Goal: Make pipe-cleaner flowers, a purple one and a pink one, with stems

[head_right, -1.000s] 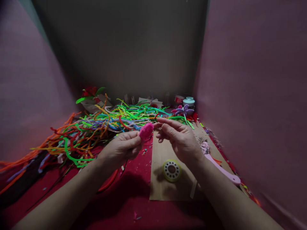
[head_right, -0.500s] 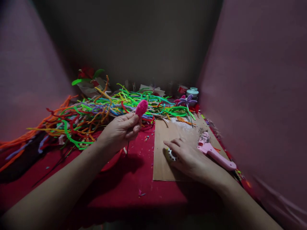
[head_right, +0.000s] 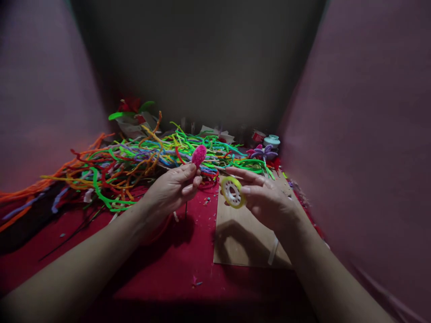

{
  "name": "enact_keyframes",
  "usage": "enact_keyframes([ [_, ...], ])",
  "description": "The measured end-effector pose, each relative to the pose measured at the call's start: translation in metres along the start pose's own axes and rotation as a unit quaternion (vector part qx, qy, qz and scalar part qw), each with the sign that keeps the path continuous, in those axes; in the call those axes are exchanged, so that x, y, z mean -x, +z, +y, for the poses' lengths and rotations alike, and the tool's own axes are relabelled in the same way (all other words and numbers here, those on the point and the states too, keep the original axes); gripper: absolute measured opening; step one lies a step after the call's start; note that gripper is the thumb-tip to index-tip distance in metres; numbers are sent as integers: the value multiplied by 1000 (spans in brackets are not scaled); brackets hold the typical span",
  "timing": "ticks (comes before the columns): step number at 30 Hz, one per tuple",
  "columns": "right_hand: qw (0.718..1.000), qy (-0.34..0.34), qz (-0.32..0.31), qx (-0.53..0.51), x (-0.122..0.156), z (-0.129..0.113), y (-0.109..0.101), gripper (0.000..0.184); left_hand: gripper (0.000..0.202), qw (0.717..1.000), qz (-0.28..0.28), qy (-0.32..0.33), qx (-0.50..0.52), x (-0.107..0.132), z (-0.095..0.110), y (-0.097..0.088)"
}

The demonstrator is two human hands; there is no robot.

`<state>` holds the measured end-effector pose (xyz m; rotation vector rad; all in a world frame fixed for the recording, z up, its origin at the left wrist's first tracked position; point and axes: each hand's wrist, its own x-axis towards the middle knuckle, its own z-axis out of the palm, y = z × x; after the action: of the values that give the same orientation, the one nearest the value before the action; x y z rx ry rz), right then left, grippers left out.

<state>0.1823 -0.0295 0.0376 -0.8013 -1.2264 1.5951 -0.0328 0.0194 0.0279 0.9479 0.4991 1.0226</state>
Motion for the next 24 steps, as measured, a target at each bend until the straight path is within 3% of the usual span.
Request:
enact_keyframes([
  [9, 995, 5, 36, -96, -20, 4, 11, 39, 20, 1000, 23, 1, 5, -1, 0, -3],
  [18, 993, 8, 98, -63, -22, 18, 17, 19, 26, 998, -29, -19, -55, 15, 6, 18],
  [24, 993, 29, 84, -76, -21, 24, 30, 22, 22, 998, -57, -6, -16, 16, 2, 21],
])
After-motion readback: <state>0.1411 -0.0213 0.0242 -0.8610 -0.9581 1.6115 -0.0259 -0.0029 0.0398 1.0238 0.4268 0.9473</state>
